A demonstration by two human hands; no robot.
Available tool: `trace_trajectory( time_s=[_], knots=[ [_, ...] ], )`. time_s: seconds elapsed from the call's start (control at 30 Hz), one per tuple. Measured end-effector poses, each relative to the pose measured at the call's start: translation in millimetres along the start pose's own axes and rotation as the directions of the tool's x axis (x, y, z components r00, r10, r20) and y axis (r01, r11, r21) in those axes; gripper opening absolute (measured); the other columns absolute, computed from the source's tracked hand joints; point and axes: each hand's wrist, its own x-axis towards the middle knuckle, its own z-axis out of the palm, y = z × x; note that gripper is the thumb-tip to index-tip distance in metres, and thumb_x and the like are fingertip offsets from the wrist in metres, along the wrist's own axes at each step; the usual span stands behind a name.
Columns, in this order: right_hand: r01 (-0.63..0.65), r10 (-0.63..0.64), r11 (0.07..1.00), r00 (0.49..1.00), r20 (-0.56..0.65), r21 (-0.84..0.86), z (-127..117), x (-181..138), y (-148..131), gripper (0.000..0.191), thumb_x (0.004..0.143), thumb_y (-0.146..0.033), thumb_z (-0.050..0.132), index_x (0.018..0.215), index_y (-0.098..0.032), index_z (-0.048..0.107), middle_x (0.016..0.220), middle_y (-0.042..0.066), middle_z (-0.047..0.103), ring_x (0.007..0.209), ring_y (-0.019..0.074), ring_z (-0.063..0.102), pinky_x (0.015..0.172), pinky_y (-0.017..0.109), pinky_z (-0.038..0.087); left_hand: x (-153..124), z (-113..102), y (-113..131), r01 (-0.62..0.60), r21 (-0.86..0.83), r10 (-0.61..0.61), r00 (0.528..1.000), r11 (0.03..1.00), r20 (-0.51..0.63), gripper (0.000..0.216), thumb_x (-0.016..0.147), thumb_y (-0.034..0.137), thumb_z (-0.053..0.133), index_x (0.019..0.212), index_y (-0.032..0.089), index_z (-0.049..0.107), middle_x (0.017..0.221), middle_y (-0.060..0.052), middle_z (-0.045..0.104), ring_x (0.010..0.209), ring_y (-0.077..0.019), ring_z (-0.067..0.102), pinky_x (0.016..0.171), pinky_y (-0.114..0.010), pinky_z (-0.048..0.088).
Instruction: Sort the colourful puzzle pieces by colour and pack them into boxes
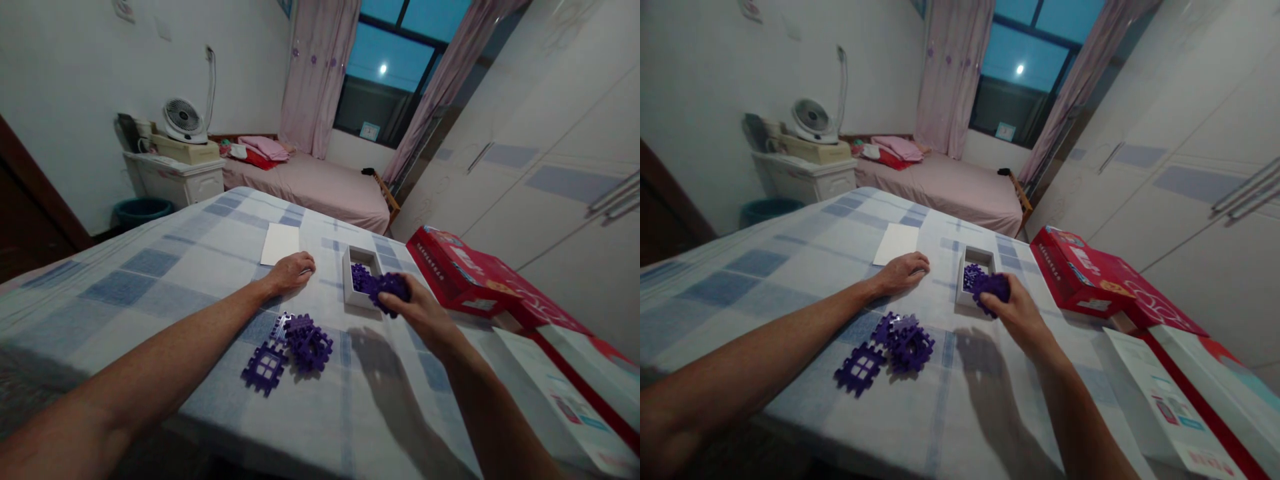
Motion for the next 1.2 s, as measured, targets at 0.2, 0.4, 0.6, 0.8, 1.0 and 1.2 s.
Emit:
trace_trajectory(
  time_s=[0.2, 0.4, 0.6, 0.8, 1.0, 1.2],
  knots=[
    [-0.036, 0.027, 0.988, 0.998, -0.061, -0.149, 5, 80, 3, 0.035, 0.073, -0.037, 0.060, 0.098, -0.013, 0.060, 0.091, 0.009, 0.064, 0.085, 0.0231, 0.060, 0.076, 0.036, 0.048, 0, -2, 3, 0.010, -0.008, -0.010, 1.000, 1.000, 0.007, 0.022, 0.077, 0.012, 0.047, 0.086, 0.016, 0.066, 0.101, -0.007, 0.063, 0.095, -0.0172, 0.059, 0.090, -0.030, 0.045],
    [0.064, -0.195, 0.837, 0.963, -0.187, -0.543, 16, 78, 32, 0.040, 0.080, -0.028, 0.051, 0.115, -0.012, 0.060, 0.120, 0.015, 0.058, 0.116, 0.0263, 0.050, 0.099, 0.040, 0.036, 0, 0, 1, 0.019, -0.006, -0.019, 1.000, 1.000, 0.005, 0.021, 0.077, 0.011, 0.048, 0.086, 0.016, 0.067, 0.103, -0.007, 0.063, 0.097, -0.0175, 0.059, 0.092, -0.030, 0.045],
    [0.206, -0.263, 0.770, 0.965, -0.006, -0.603, 28, 60, 30, 0.028, 0.083, -0.025, 0.052, 0.107, -0.021, 0.066, 0.115, 0.008, 0.062, 0.114, 0.0261, 0.049, 0.095, 0.044, 0.038, -1, -2, 2, 0.006, 0.003, -0.006, 1.000, 1.000, 0.002, 0.022, 0.079, 0.013, 0.048, 0.089, 0.016, 0.067, 0.103, -0.007, 0.063, 0.097, -0.0173, 0.059, 0.090, -0.029, 0.045],
    [0.411, -0.343, 0.838, 0.908, 0.240, -0.359, 52, 9, -5, 0.033, 0.086, -0.039, 0.055, 0.114, -0.023, 0.061, 0.118, 0.007, 0.058, 0.113, 0.0217, 0.049, 0.098, 0.039, 0.037, 0, -1, 1, -0.002, 0.008, 0.002, 1.000, 1.000, -0.011, 0.021, 0.079, 0.013, 0.048, 0.088, 0.016, 0.067, 0.101, -0.006, 0.063, 0.096, -0.0161, 0.059, 0.090, -0.028, 0.045],
    [0.496, -0.301, 0.832, 0.781, 0.548, -0.250, 67, -23, -21, 0.070, 0.068, -0.054, 0.071, 0.128, -0.023, 0.051, 0.125, 0.009, 0.050, 0.116, 0.0248, 0.043, 0.099, 0.041, 0.035, 1, 0, 0, -0.002, 0.020, 0.002, 1.000, 1.000, -0.003, 0.020, 0.079, 0.014, 0.049, 0.087, 0.015, 0.068, 0.102, -0.007, 0.063, 0.096, -0.0170, 0.059, 0.090, -0.029, 0.046],
    [0.445, -0.239, 0.857, 0.790, 0.564, -0.261, 73, -27, -16, 0.048, 0.073, -0.040, 0.070, 0.114, -0.021, 0.054, 0.111, 0.006, 0.053, 0.099, 0.0204, 0.050, 0.086, 0.034, 0.040, 1, 2, 0, -0.004, 0.026, 0.004, 1.000, 1.000, -0.016, 0.021, 0.079, 0.013, 0.049, 0.087, 0.016, 0.068, 0.101, -0.006, 0.063, 0.095, -0.0160, 0.059, 0.091, -0.028, 0.045]
  ],
)
